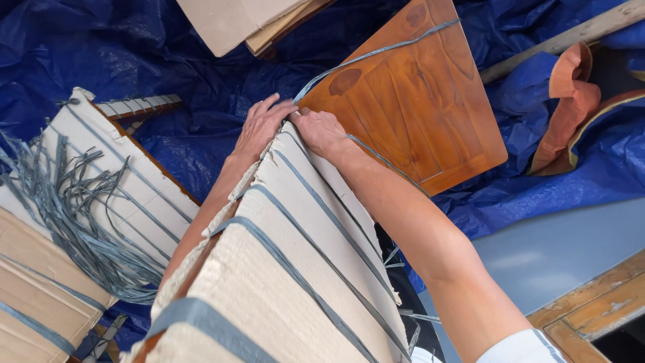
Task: Packaging wooden furniture parts with cardboard and plastic ties for shipment or storage.
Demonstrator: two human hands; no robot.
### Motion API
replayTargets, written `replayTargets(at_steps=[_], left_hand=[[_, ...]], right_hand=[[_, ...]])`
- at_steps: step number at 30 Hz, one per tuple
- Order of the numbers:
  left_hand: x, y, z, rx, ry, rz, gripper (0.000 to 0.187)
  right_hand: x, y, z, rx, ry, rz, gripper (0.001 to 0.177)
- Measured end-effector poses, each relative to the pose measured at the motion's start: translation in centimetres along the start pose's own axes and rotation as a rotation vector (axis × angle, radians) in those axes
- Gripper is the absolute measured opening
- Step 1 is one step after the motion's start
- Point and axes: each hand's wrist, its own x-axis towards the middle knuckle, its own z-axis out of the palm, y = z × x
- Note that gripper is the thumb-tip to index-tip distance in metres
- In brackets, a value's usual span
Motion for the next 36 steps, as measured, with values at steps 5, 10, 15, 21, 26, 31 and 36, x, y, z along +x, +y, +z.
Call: replayTargets(at_steps=[5,10,15,21,26,31,36], left_hand=[[0.0,-0.1,-0.8,-0.021,-0.048,-0.176,0.024],[-1.0,-1.5,2.4,0.04,0.02,-0.238,0.01],[-1.0,-0.6,3.3,-0.127,0.214,-0.719,0.023],[-2.3,3.1,3.1,-0.128,0.226,-0.721,0.025],[-5.5,5.2,6.7,-0.136,0.241,-0.729,0.028],[-9.5,7.2,11.7,-0.138,0.273,-0.729,0.03],[-13.8,10.9,15.2,-0.129,0.326,-0.739,0.032]], right_hand=[[1.0,1.3,1.5,0.08,0.015,0.068,0.034],[0.6,2.4,2.7,0.367,0.027,0.257,0.027],[0.6,5.8,7.7,0.871,0.165,0.421,0.018],[-4.7,3.5,7.7,0.848,0.212,0.493,0.023],[-10.6,4.0,10.8,0.908,0.269,0.547,0.026],[-17.7,6.1,13.6,0.869,0.321,0.541,0.026],[-23.5,8.2,15.0,0.78,0.326,0.55,0.023]])
